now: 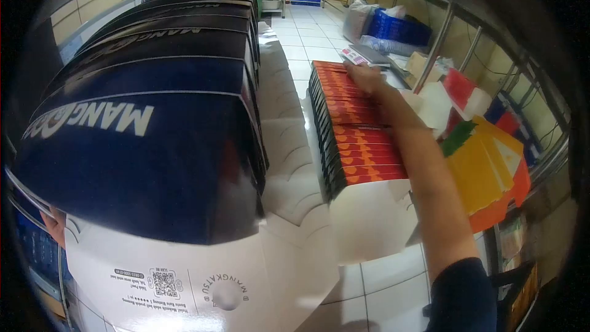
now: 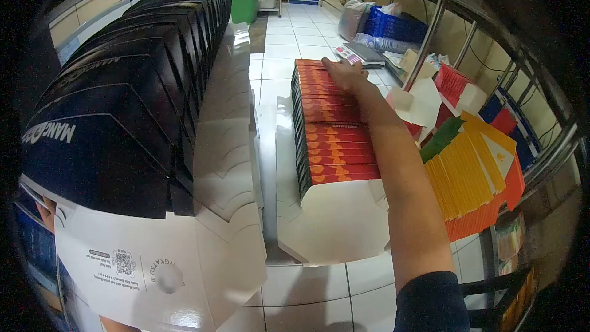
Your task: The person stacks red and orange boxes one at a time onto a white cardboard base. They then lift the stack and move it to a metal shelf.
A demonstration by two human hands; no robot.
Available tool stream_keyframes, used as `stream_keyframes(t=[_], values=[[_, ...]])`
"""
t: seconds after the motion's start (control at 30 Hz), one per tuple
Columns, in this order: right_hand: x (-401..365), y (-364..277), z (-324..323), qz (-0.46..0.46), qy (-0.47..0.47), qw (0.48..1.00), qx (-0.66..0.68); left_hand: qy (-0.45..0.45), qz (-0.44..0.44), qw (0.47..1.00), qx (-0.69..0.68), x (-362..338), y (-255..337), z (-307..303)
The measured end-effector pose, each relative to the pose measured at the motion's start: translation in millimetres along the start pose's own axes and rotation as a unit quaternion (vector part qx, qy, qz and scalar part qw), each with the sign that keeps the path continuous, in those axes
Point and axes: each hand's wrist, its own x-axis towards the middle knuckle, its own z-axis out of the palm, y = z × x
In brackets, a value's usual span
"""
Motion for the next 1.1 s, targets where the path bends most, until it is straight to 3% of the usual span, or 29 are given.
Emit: stream_keyframes(t=[0.3, 0.47, 0.6, 0.67, 0.7, 0.77, 0.9, 0.93, 0.97, 1.03, 1.07, 1.1], values=[[7.0, -3.2, 0.7, 0.011, -0.015, 0.998, 0.055, 0.004, -0.001, 1.000, 0.001, 1.2, 1.6, 0.6], [29.0, 2.5, 20.9, 0.033, -0.026, 0.999, 0.005, -0.003, 0.002, 1.000, 0.003, 0.7, 1.1, -2.2], [-13.8, -8.0, -8.6, 0.013, -0.035, 0.999, 0.039, -0.024, 0.002, 1.000, -0.006, -11.5, -5.9, 6.4], [-19.7, 0.1, -16.9, 0.022, -0.083, 0.965, 0.248, -0.040, 0.013, 0.999, -0.008, -23.2, -7.9, 14.6], [-11.9, 17.8, -11.6, 0.020, -0.081, 0.965, 0.249, -0.050, 0.018, 0.999, -0.007, -37.0, -1.6, 23.3], [7.9, 60.9, 7.9, -0.190, 0.039, 0.955, 0.226, -0.053, 0.015, 0.998, -0.016, -64.8, 33.6, 45.7], [0.4, 89.3, 14.8, -0.173, 0.104, 0.955, 0.216, -0.049, 0.061, 0.995, -0.056, -81.5, 51.6, 68.2], [-23.0, 84.7, 1.8, -0.183, 0.113, 0.968, 0.132, -0.043, 0.078, 0.994, -0.056, -77.1, 48.2, 69.9], [-46.5, 75.3, -6.6, -0.152, 0.108, 0.965, 0.186, -0.041, 0.078, 0.994, -0.065, -73.2, 42.7, 66.1], [-84.2, 59.6, -28.4, -0.098, 0.082, 0.967, 0.220, -0.087, 0.029, 0.994, 0.067, -69.7, 45.3, 59.2], [-103.2, 53.6, -39.3, -0.109, 0.085, 0.967, 0.214, -0.087, 0.061, 0.994, -0.022, -78.2, 50.1, 65.3], [-111.2, 52.7, -54.8, -0.108, 0.051, 0.987, 0.108, -0.091, 0.062, 0.994, -0.029, -80.0, 56.7, 65.4]])
